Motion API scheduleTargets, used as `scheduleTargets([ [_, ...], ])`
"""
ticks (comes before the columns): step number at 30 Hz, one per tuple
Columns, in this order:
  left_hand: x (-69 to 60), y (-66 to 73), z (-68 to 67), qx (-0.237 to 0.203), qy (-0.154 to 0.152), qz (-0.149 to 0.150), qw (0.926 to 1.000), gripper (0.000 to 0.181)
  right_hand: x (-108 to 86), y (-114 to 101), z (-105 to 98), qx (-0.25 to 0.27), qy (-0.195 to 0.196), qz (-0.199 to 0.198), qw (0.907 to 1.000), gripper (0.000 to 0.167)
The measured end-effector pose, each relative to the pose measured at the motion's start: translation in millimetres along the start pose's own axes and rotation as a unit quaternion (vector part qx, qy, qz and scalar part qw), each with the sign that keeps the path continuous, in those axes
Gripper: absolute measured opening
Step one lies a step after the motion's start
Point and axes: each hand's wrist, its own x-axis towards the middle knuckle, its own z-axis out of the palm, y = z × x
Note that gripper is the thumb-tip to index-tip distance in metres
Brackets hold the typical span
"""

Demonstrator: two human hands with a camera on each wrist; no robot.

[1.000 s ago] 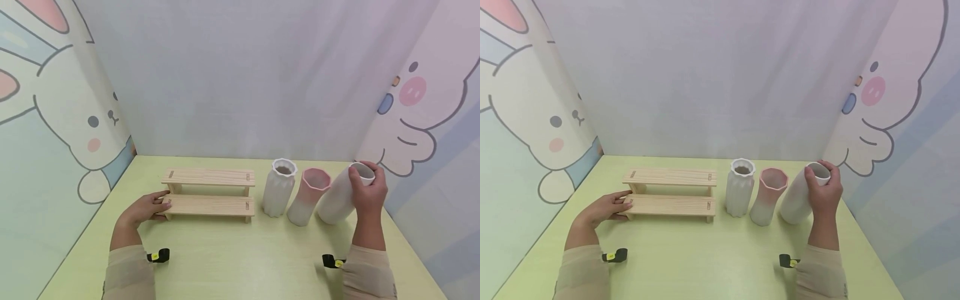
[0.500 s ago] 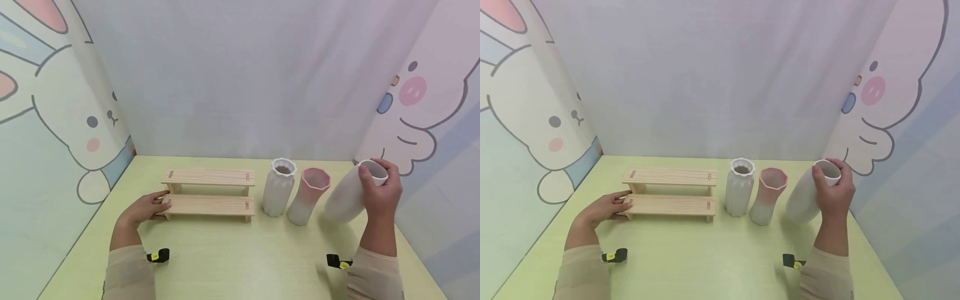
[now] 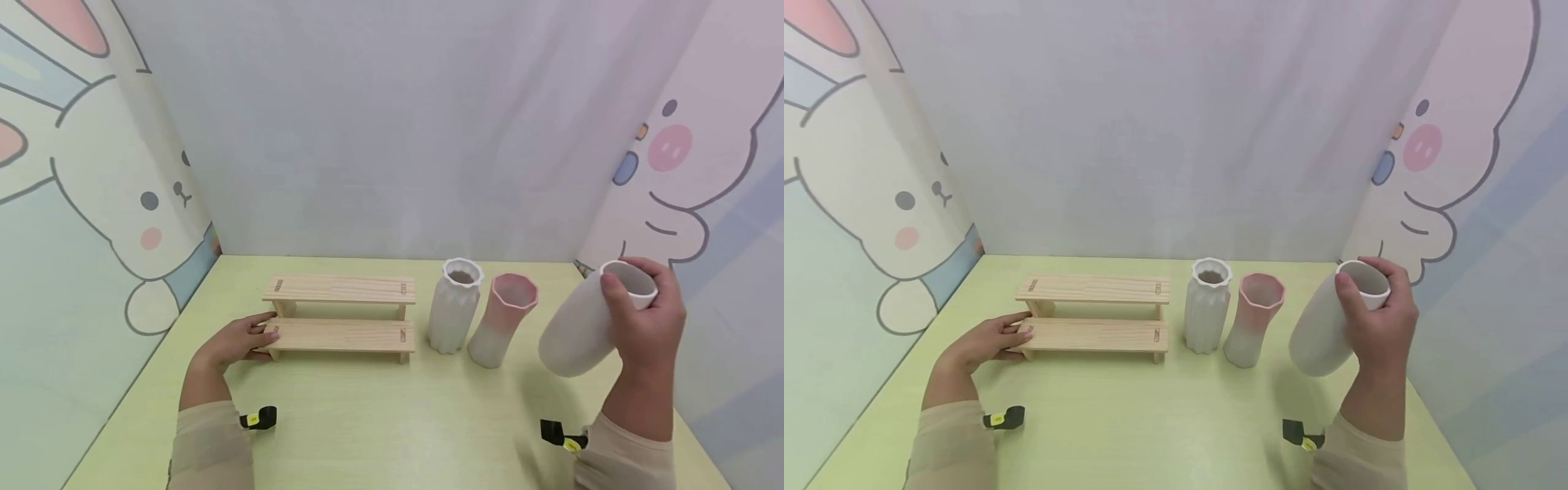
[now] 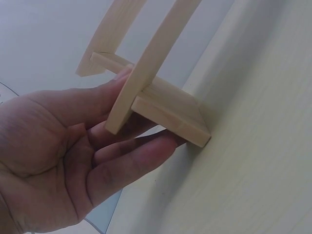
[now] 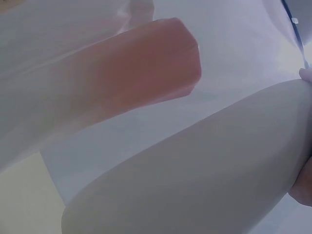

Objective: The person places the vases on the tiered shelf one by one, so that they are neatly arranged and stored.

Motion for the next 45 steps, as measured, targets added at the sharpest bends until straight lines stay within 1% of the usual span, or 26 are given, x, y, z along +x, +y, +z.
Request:
scheduleTargets([
  [4, 0.2, -0.9, 0.1, 0.002, 0.001, 0.002, 1.0000, 0.082, -4.5, -13, -4, -0.002, -0.007, -0.002, 1.0000, 0.036],
  [9, 0.6, -1.4, 0.4, -0.002, 0.000, -0.001, 1.0000, 0.082, -11.4, -26, -8, 0.013, -0.018, -0.010, 0.9997, 0.036],
  [13, 0.4, -0.3, 0.4, -0.005, 0.001, -0.003, 1.0000, 0.082, -15.8, -33, -7, 0.031, -0.036, -0.016, 0.9987, 0.037],
  [16, 0.3, 0.5, 0.9, -0.004, 0.000, -0.003, 1.0000, 0.081, -18.4, -36, -6, 0.049, -0.055, -0.015, 0.9972, 0.037],
  [18, -0.3, 0.8, 1.3, -0.005, -0.001, -0.002, 1.0000, 0.081, -19.6, -36, -4, 0.057, -0.068, -0.022, 0.9958, 0.037],
  [19, -0.6, 1.0, 1.5, -0.004, 0.000, -0.002, 1.0000, 0.081, -20.3, -36, -3, 0.075, -0.076, -0.023, 0.9940, 0.037],
  [21, -1.0, 1.0, 1.3, 0.000, -0.002, 0.000, 1.0000, 0.081, -21.3, -35, -1, 0.119, -0.099, -0.031, 0.9875, 0.037],
  [22, -1.2, 1.1, 1.3, 0.000, -0.001, -0.002, 1.0000, 0.082, -21.9, -35, 1, 0.149, -0.112, -0.036, 0.9818, 0.036],
  [23, -1.2, 1.1, 1.4, -0.001, 0.001, -0.004, 1.0000, 0.082, -22.4, -35, 2, 0.188, -0.128, -0.041, 0.9731, 0.035],
  [25, -1.1, 1.1, 1.4, -0.002, 0.000, -0.003, 1.0000, 0.082, -23.7, -34, 5, 0.262, -0.159, -0.046, 0.9506, 0.034],
  [26, -0.9, 0.7, 1.3, -0.002, -0.002, -0.001, 1.0000, 0.082, -24.3, -34, 7, 0.286, -0.174, -0.050, 0.9408, 0.033],
  [28, -0.7, 0.2, 1.3, -0.002, -0.004, 0.001, 1.0000, 0.082, -26.2, -35, 10, 0.319, -0.200, -0.058, 0.9247, 0.032],
  [29, -0.6, 0.0, 1.4, -0.003, -0.004, 0.000, 1.0000, 0.082, -27.1, -36, 12, 0.326, -0.210, -0.062, 0.9199, 0.032],
  [30, -0.4, -0.2, 1.5, -0.004, -0.004, 0.000, 1.0000, 0.082, -28.3, -37, 13, 0.328, -0.216, -0.064, 0.9173, 0.032],
  [32, -0.4, -0.6, 1.4, -0.004, -0.002, -0.002, 1.0000, 0.081, -31.3, -39, 16, 0.319, -0.226, -0.063, 0.9182, 0.033],
  [33, -0.5, -0.6, 1.3, -0.004, 0.000, -0.003, 1.0000, 0.081, -32.9, -40, 18, 0.309, -0.230, -0.063, 0.9209, 0.033],
  [37, -0.6, 0.0, 1.0, -0.002, 0.003, -0.004, 1.0000, 0.081, -39.9, -45, 24, 0.281, -0.243, -0.057, 0.9267, 0.035],
  [39, -0.6, 0.2, 1.1, 0.000, 0.003, -0.004, 1.0000, 0.081, -43.0, -46, 28, 0.280, -0.246, -0.056, 0.9261, 0.035],
  [45, 0.4, -1.0, 0.7, -0.004, 0.005, -0.007, 1.0000, 0.081, -50.8, -45, 42, 0.299, -0.234, -0.060, 0.9232, 0.035],
])
